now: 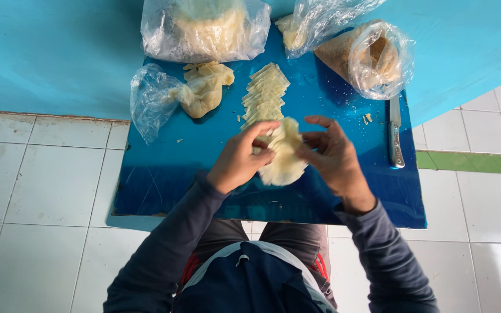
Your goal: The person sits on the floor with a blue cutting board on their lap, folding thin dough sheets one at a time into a layered stack. They then take a folded wrapper, spoon brown filling from a plastic bag onto it, and press the wrapper closed by hand.
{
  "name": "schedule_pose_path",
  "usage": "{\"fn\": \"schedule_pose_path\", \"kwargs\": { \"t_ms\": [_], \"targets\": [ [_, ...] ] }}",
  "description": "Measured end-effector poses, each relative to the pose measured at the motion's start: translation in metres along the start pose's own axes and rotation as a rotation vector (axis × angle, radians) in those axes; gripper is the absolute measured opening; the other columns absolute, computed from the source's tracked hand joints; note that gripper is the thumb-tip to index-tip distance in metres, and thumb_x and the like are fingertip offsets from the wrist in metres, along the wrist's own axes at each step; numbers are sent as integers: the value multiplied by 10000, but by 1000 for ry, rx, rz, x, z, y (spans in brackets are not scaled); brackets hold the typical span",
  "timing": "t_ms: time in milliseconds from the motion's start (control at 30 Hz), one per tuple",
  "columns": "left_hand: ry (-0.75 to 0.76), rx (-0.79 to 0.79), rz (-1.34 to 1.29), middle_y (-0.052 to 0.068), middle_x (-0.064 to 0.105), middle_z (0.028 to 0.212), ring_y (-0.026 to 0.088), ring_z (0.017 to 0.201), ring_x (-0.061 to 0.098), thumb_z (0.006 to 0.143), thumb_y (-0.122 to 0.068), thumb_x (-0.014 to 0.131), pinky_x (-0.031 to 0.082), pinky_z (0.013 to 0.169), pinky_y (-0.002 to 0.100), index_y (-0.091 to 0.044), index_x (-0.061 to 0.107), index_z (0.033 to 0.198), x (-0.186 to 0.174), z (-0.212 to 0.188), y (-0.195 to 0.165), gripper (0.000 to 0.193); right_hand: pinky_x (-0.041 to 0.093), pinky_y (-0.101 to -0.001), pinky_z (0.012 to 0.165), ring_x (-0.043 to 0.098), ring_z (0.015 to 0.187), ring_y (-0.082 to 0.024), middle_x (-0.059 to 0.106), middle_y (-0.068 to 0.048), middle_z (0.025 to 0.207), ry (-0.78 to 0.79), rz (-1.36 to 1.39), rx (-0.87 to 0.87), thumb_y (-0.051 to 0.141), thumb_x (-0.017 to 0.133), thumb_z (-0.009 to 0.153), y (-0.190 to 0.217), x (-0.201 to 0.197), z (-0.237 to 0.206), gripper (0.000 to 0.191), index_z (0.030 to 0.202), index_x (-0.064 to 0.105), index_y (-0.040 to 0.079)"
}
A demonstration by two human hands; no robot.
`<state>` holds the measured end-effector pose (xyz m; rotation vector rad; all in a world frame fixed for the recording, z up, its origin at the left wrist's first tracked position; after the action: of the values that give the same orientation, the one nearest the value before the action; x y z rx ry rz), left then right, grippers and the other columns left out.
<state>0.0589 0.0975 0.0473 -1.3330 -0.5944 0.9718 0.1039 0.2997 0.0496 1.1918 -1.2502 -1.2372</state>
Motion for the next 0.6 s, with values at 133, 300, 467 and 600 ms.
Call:
{"fn": "schedule_pose_path", "kwargs": {
  "t_ms": [133,300,467,600],
  "targets": [
    [-66,237,33,136,667,1394,170,1126,696,890,38,723,606,826,298,-98,566,1415,23,55,-7,565,611,-309,855,712,1004,-177,707,-178,1178,-15,-43,-87,-63,702,925,20,-41,30,585,1442,436,5],
    [-113,95,35,99,702,1330,178,939,739,861,-9,699,610,790,287,-125,585,1391,45,125,1,555,598,-316,873,711,1038,-196,690,-192,1189,-55,-23,-193,-77,693,924,21,-80,82,601,1466,440,-12],
    [-227,162,315,148,712,1227,339,1048,708,843,-2,669,574,872,412,-109,589,1318,51,157,0,493,601,-341,819,731,977,-220,719,-179,1118,-153,-378,-257,-59,699,896,3,-93,114,561,1407,491,41],
    [-201,118,582,188,699,1157,411,1094,661,878,-5,638,525,927,495,-110,589,1286,51,158,3,424,596,-414,860,730,1077,-339,700,-221,1231,-286,-837,-608,-94,634,899,5,-83,100,517,1379,517,57]
  ]
}}
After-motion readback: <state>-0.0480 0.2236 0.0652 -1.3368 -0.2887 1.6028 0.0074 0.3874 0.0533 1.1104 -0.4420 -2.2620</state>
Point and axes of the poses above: each hand's wrist, its own z-axis towards the middle knuckle, its own x-axis out of the palm, y = z × x, the point moved 5 cm from there along z, towards the middle knuckle
